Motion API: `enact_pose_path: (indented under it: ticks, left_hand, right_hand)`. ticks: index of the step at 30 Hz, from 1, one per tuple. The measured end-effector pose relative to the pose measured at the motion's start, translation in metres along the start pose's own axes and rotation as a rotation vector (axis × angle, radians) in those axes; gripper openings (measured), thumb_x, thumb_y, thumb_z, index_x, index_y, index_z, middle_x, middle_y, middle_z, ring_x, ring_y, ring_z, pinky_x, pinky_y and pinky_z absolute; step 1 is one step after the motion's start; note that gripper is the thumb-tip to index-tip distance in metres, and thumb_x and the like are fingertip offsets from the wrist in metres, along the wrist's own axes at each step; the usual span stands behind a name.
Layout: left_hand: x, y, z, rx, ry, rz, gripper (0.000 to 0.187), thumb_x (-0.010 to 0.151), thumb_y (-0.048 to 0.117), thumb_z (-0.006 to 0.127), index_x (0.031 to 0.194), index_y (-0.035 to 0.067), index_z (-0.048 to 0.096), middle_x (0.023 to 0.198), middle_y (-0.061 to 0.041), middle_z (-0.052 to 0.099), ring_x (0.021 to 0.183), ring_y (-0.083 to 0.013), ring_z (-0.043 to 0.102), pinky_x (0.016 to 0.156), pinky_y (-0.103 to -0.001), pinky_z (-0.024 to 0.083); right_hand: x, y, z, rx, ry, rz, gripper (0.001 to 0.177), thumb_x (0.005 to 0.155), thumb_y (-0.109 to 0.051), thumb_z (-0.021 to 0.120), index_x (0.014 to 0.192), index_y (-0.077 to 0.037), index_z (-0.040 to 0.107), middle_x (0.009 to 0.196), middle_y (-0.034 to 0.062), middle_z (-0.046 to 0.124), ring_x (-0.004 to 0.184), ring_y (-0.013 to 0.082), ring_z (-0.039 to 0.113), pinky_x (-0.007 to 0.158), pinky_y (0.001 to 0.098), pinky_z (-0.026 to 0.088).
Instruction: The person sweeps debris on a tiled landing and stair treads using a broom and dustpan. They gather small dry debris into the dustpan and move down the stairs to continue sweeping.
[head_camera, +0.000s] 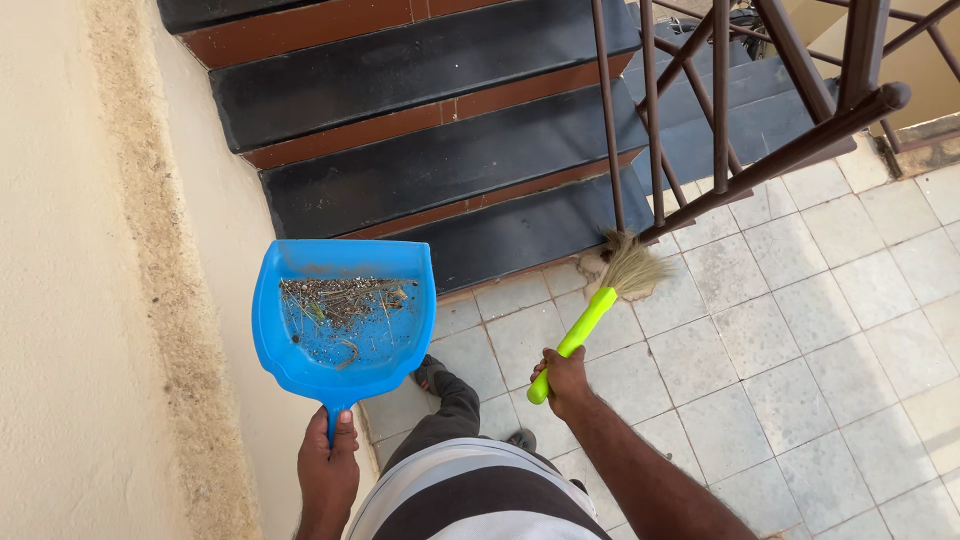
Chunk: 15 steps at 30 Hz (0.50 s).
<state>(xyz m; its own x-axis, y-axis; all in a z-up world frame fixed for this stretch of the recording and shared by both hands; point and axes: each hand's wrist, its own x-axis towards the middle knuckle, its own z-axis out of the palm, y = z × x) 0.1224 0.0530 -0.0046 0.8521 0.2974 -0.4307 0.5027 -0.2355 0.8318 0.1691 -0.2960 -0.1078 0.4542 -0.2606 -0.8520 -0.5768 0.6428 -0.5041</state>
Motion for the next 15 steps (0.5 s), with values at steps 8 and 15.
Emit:
enact_pose_path:
  ticks: [8,15]
  left_hand:
    - [0.084,0.015,-0.029,0.026,0.065,-0.085,0.044,0.104,0.041,0.054,0.120,0.002,0.065,0.080,-0.007,0.058,0.074,-0.0149,0.054,0.069,-0.034,0.049]
    - [0.121,0.012,-0.043,-0.054,0.143,-0.088,0.042,0.103,0.039,0.055,0.122,0.002,0.064,0.079,-0.005,0.058,0.072,-0.0142,0.054,0.067,-0.034,0.049]
  right_hand:
    - [-0.116,-0.107,0.074,-0.315,-0.416,0.136,0.065,0.094,-0.007,0.056,0.155,-0.019,0.038,0.080,0.0034,0.050,0.057,0.0073,0.042,0.046,0.0217,0.039]
    - [-0.167,-0.162,0.148,-0.697,-0.600,0.113,0.083,0.093,-0.010,0.058,0.162,-0.037,0.022,0.079,0.0036,0.053,0.053,0.0090,0.043,0.044,0.0246,0.042]
